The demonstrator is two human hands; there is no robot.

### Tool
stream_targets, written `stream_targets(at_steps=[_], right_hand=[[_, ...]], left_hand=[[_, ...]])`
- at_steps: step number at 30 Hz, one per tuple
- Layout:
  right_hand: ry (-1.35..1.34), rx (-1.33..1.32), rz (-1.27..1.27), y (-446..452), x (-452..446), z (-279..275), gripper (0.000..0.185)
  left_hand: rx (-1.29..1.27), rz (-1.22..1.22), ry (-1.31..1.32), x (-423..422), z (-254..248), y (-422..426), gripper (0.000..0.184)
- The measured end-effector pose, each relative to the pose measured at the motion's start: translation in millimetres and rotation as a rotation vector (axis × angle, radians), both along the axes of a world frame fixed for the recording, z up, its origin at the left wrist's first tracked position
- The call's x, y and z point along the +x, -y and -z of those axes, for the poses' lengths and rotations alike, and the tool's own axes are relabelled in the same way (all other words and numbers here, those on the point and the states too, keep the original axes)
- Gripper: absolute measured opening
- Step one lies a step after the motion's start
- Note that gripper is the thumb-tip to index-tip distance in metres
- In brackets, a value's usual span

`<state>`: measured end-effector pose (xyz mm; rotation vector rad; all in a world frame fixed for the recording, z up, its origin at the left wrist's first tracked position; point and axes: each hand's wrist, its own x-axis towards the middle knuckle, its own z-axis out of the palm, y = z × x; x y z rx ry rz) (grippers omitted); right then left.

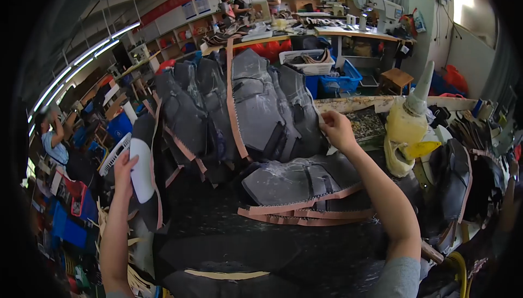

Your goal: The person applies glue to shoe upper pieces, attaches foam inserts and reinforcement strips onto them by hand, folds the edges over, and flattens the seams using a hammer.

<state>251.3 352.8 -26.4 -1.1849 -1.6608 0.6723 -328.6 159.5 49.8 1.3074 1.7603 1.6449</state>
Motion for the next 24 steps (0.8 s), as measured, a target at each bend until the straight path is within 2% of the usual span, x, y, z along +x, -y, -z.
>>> stream_targets(at_steps=[1,3,5,7,8,10,11,12,13,14,15,16,17,18,19,20,22,23,24], right_hand=[[0.005,0.006,0.01,2.0,1.2,-4.9,0.029],[0.056,0.007,-0.012,5.1,2.4,-9.6,0.027],[0.086,-0.004,0.014,-2.9,2.2,7.7,0.027],[0.038,-0.052,-0.008,-4.6,-1.1,8.9,0.029],[0.041,-0.045,-0.014,-8.4,-1.3,11.1,0.029],[-0.041,-0.025,-0.128,-13.9,2.0,12.7,0.032],[0.042,0.028,-0.156,-23.2,8.8,17.4,0.035],[-0.036,0.001,-0.229,-23.7,10.3,15.0,0.036],[-0.111,-0.023,-0.298,-22.0,9.5,10.5,0.038],[0.038,0.058,-0.247,-13.5,10.5,4.0,0.042],[-0.022,0.005,-0.278,-17.0,12.6,6.2,0.041],[-0.087,-0.06,-0.31,-18.7,13.6,12.0,0.041],[-0.026,-0.208,-0.228,-8.4,10.8,-4.3,0.037],[0.015,-0.174,-0.237,-9.6,12.8,-10.0,0.034],[0.05,-0.142,-0.248,-13.0,15.3,-13.6,0.031],[0.098,-0.151,-0.231,-15.6,19.4,-24.1,0.025],[0.305,0.29,-0.065,-56.7,50.3,-12.1,0.022],[0.178,0.073,-0.043,-55.1,66.2,-35.1,0.02],[0.177,0.153,0.068,-55.5,79.4,-49.3,0.02]], left_hand=[[-0.08,-0.032,-0.04,-9.8,21.8,-3.0,0.042],[-0.047,-0.076,-0.01,-2.1,32.0,-14.0,0.042],[0.474,-0.416,-0.864,60.7,-8.8,-15.9,0.04],[0.55,-0.06,-0.888,154.1,-55.0,-17.7,0.036],[0.513,0.238,-0.905,190.4,-58.4,-34.2,0.03],[0.584,0.657,-1.251,273.1,-49.7,-76.8,0.02],[0.669,0.71,-1.463,312.3,-37.8,-102.2,0.027],[0.712,0.726,-1.533,347.5,-21.2,-130.6,0.032],[0.761,0.739,-1.602,374.2,-8.2,-158.2,0.037],[0.698,0.682,-1.649,390.3,-0.5,-182.9,0.039],[0.627,0.635,-1.695,402.6,2.7,-199.3,0.042],[0.21,0.74,-1.669,408.0,-2.1,-204.5,0.045],[0.307,0.69,-1.716,399.7,7.2,-210.1,0.044],[0.403,0.641,-1.761,388.0,17.5,-213.4,0.043],[0.606,0.523,-1.756,385.4,23.9,-211.9,0.038],[0.61,0.549,-1.685,384.2,17.0,-208.2,0.035],[0.604,0.603,-1.631,379.1,6.1,-202.6,0.031],[0.598,0.606,-1.632,378.8,4.5,-199.5,0.031],[0.514,0.643,-1.651,378.1,0.5,-197.0,0.034]])
